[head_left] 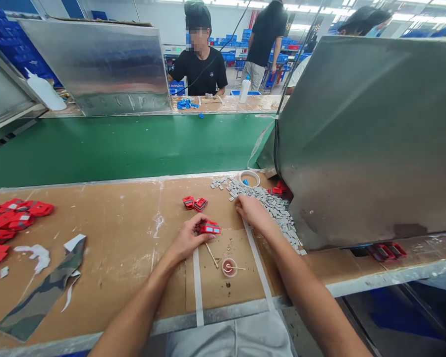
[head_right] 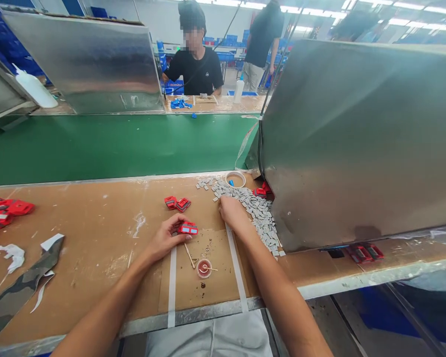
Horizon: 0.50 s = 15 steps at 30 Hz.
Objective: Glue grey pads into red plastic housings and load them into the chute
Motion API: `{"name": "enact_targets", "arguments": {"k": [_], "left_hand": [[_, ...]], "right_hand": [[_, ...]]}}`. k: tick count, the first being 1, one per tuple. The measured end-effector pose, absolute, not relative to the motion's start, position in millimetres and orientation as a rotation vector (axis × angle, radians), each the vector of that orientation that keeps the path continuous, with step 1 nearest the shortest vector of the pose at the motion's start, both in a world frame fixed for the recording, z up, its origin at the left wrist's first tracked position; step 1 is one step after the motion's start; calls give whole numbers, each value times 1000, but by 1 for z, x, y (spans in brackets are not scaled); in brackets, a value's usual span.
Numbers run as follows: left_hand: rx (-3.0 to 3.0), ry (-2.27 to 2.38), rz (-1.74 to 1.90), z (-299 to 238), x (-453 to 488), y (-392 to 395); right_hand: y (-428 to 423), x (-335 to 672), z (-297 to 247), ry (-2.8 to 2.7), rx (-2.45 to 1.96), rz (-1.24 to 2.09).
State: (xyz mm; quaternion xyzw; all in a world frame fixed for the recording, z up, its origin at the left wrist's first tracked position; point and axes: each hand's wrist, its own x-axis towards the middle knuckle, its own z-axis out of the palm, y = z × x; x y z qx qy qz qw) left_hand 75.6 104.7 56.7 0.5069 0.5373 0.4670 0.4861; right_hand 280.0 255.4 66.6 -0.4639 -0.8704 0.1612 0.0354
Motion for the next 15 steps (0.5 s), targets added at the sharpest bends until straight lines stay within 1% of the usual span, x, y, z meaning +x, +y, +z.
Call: {"name": "enact_targets", "arguments": {"k": [3,4,8,10,12,15], "left_hand": [[1127,1238,1122,59,78,103],[1086,1225,1119,59,79,103],[993,1198,1138,58,80,105],[960,1188,1158,56,79,107],[941,1196,1161,56,79,108],[954,1223,1132,57,79,108]], "right_hand": [[253,284,70,-2600,-1341,658],[249,286,72,-2552,-1285,764],[221,286,83,-2106,-909,1493],[207,281,86,-1892,-785,1745],[199,274,87,-1765,-763,1860],[196,268,86,-1682,-798,1906]]}}
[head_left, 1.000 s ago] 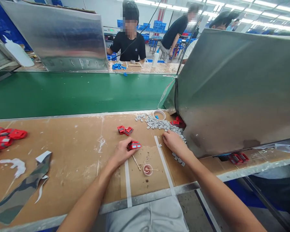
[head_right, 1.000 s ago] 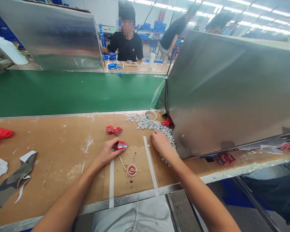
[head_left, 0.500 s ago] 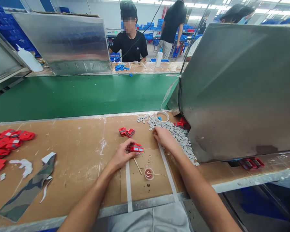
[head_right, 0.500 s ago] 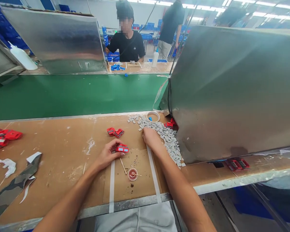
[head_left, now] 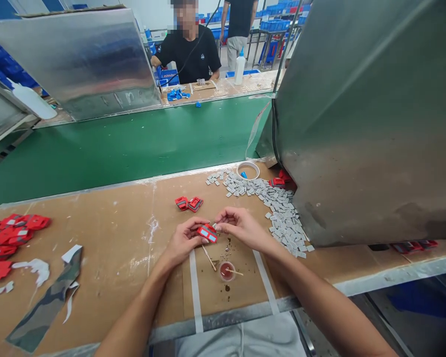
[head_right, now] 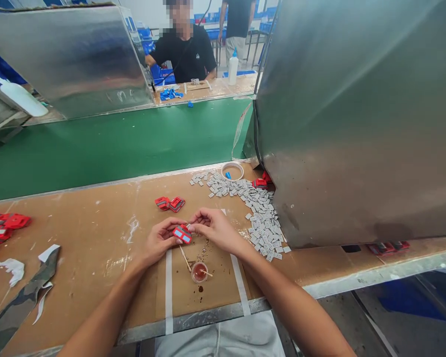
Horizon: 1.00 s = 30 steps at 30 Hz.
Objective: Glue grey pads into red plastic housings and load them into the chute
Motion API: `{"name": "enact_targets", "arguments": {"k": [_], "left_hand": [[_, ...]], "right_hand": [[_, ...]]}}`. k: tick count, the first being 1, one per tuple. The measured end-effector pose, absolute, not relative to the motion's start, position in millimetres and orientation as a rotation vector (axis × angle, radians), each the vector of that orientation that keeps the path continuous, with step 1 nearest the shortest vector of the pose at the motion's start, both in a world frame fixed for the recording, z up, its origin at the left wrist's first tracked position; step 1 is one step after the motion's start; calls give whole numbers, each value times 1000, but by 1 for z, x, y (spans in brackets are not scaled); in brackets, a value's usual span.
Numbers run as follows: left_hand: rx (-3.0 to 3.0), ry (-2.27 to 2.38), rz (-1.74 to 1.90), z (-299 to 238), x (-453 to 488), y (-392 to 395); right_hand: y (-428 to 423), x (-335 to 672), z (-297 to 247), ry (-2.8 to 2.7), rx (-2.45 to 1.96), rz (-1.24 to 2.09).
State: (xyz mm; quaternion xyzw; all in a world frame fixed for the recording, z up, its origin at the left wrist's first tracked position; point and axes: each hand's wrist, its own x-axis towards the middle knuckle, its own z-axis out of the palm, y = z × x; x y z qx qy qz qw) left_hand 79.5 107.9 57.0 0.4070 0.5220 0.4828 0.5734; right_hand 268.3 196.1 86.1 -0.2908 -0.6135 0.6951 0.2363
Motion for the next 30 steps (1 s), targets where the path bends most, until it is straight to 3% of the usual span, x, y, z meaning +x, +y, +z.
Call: {"name": "enact_targets", "arguments": {"k": [20,26,30], "left_hand": [[1134,1349,1084,60,83,106],[1235,1416,1069,59,86,106],[1255,1415,1073,57,85,105]], "right_hand": [[189,265,81,-2144,-937,1396],[186,267,86,-2323,-783,1149],[185,268,85,-2247,-742,1211]]}}
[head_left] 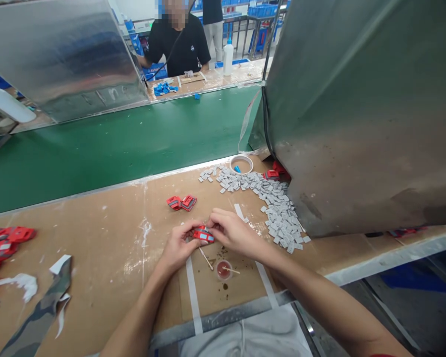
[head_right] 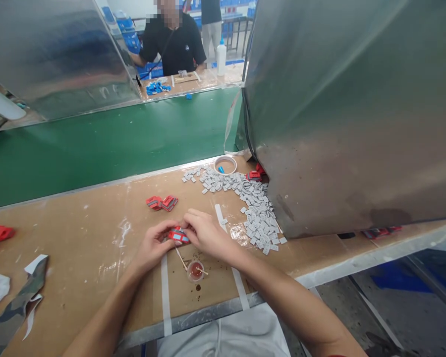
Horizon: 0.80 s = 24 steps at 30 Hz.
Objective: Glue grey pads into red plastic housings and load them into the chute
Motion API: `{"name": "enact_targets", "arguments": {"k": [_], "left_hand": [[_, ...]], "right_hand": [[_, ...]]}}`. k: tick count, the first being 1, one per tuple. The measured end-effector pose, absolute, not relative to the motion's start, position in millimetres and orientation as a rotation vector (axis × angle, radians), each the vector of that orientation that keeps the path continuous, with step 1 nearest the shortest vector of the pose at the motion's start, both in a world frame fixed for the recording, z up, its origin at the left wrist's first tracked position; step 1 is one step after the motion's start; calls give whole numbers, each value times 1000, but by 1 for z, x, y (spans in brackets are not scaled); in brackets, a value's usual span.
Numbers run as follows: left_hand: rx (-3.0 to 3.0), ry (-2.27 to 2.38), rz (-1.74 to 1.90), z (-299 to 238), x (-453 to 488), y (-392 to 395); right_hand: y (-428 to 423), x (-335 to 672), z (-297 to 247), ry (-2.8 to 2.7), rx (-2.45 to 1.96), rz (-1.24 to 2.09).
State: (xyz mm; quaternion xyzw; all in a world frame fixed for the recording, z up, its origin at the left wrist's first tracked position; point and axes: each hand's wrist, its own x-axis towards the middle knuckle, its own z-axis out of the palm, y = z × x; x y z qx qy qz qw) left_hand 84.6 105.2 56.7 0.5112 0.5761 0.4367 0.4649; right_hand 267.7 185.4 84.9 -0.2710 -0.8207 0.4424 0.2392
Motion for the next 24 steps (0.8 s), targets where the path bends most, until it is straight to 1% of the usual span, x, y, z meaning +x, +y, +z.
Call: {"name": "enact_targets", "arguments": {"k": [5,11,16,22,24], "left_hand": [[1299,1423,1089,56,82,105],[1334,1423,1065,55,81,105],[1372,1429,1046,55,79,106],[1390,1497,1024,54,78,104],[1396,1514,1049,54,78,103]], "right_hand": [[190,268,82,-2060,-792,1517],[194,269,84,-2006,-793,1641],[197,271,82,-2050,-768,1644],[193,266,78,-2117,-899,1451],[191,264,76,-2088,-930,1436]]}}
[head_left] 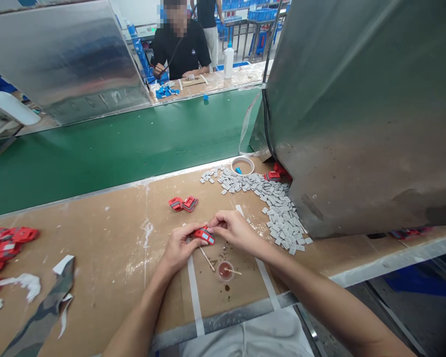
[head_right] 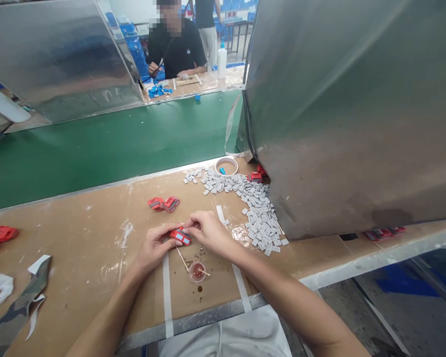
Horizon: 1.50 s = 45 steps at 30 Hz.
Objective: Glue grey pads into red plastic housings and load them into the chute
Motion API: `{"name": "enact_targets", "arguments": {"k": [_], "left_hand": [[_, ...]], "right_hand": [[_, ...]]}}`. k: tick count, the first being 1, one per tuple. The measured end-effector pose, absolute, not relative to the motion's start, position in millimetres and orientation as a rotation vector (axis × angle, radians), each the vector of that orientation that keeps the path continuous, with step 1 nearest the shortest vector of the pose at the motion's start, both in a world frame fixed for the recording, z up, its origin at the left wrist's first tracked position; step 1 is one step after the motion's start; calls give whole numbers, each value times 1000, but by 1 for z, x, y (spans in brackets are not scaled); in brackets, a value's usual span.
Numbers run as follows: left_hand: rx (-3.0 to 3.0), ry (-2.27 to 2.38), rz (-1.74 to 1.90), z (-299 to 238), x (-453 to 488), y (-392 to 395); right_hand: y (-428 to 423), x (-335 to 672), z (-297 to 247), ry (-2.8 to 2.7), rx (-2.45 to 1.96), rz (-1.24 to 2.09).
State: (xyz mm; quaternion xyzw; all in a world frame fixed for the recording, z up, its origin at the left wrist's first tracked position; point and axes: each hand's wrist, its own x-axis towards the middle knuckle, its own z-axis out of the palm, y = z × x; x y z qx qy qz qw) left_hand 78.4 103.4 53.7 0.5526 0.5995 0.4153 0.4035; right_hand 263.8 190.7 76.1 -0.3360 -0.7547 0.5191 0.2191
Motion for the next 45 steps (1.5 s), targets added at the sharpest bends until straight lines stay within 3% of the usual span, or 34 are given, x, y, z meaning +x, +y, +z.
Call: {"name": "enact_targets", "arguments": {"k": [10,18,33,45], "left_hand": [[1445,1531,1051,55,80,100],[1560,1623,1136,55,79,100],[2022,1556,984,68,69,92],[2001,1505,1349,69,75,96]], "right_hand": [[185,267,78,-2204,-777,1371],[188,260,65,-1852,-830,1767],[189,262,64,-1719,-684,2121],[183,254,63,-1444,-466,2172]]}}
